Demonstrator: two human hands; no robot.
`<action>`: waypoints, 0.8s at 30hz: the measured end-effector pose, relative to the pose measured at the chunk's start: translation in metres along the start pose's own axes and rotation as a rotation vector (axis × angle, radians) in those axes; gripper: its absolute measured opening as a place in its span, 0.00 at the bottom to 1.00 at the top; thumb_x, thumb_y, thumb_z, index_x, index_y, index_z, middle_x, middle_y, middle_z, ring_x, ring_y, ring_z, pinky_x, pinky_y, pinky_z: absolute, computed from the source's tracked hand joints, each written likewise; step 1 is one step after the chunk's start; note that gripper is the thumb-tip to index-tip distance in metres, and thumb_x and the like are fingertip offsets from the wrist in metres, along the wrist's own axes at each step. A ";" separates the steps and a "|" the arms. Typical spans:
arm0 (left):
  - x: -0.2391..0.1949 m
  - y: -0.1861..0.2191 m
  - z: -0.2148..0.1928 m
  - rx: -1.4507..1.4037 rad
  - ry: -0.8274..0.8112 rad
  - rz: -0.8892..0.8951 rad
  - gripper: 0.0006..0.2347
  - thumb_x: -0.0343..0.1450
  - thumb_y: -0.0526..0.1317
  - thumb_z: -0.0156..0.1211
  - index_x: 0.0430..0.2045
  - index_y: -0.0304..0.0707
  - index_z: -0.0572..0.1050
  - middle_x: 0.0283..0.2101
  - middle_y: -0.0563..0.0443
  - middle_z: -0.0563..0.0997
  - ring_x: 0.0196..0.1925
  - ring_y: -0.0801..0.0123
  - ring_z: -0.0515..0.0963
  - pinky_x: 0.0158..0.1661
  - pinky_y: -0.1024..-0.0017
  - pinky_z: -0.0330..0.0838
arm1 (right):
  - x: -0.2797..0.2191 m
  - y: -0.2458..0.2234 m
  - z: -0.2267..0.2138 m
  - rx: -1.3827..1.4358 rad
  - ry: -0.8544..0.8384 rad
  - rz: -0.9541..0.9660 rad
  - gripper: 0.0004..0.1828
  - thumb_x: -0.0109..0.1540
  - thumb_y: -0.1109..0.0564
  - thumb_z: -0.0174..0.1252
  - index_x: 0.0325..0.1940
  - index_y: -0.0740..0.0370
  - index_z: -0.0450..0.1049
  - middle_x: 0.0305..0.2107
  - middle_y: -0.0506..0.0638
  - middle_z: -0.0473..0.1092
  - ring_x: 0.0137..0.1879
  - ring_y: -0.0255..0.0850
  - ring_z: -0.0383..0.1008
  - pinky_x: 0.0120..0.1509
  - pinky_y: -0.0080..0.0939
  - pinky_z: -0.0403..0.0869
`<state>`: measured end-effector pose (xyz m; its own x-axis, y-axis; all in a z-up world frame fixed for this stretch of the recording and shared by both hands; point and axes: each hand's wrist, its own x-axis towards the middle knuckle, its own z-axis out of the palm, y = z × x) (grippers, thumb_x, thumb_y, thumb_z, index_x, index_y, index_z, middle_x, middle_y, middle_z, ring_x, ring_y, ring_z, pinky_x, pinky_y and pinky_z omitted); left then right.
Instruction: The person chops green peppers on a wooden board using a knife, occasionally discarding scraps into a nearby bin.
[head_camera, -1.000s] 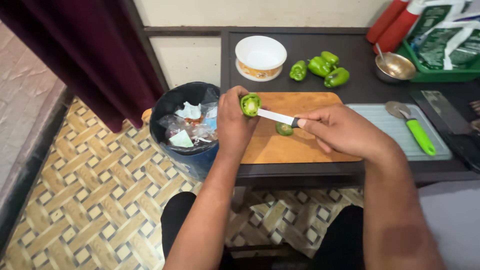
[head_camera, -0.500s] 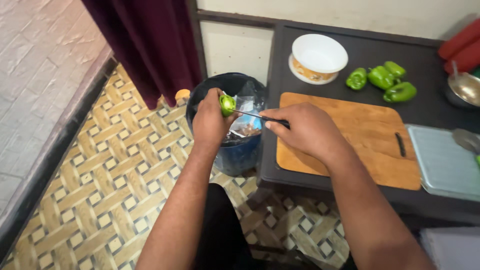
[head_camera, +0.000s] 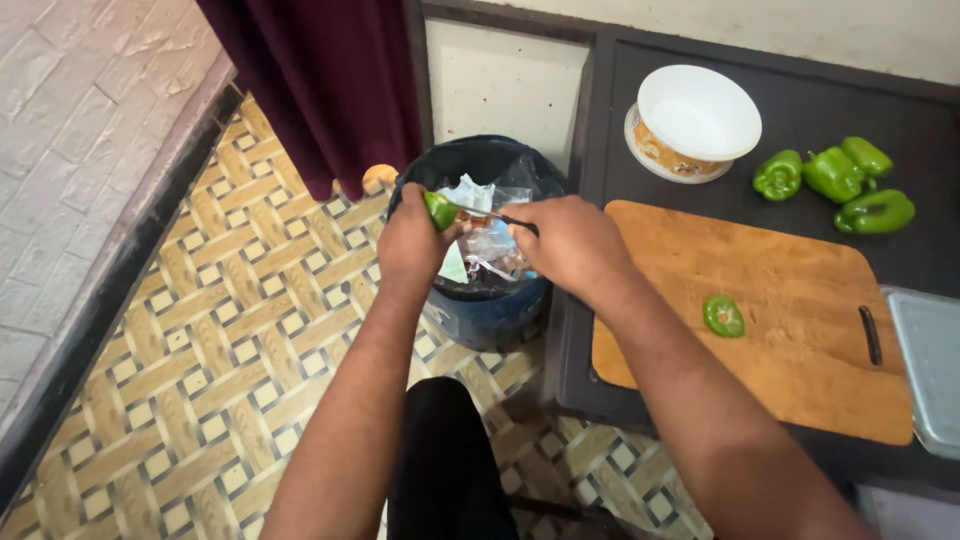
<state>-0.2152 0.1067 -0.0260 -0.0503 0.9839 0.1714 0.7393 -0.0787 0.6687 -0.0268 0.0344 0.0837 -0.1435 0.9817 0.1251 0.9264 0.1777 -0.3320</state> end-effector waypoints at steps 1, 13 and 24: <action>0.007 -0.002 0.002 0.002 -0.003 0.002 0.30 0.59 0.48 0.80 0.46 0.36 0.65 0.42 0.36 0.81 0.47 0.42 0.81 0.44 0.51 0.73 | 0.002 0.002 0.004 0.019 0.073 -0.003 0.15 0.62 0.48 0.60 0.53 0.44 0.82 0.36 0.58 0.78 0.42 0.58 0.78 0.45 0.57 0.76; 0.055 -0.010 -0.006 -0.027 -0.108 0.473 0.18 0.59 0.33 0.74 0.39 0.42 0.74 0.45 0.41 0.81 0.49 0.45 0.79 0.47 0.55 0.73 | 0.016 0.028 0.010 0.305 0.082 -0.075 0.13 0.63 0.50 0.60 0.50 0.53 0.81 0.35 0.59 0.78 0.42 0.57 0.79 0.45 0.52 0.76; 0.062 -0.012 0.005 0.416 -0.127 0.560 0.17 0.65 0.40 0.68 0.43 0.39 0.69 0.38 0.43 0.83 0.40 0.49 0.84 0.36 0.51 0.75 | 0.016 0.002 0.009 0.079 0.001 0.183 0.17 0.62 0.47 0.55 0.53 0.44 0.80 0.35 0.59 0.78 0.42 0.60 0.78 0.47 0.61 0.75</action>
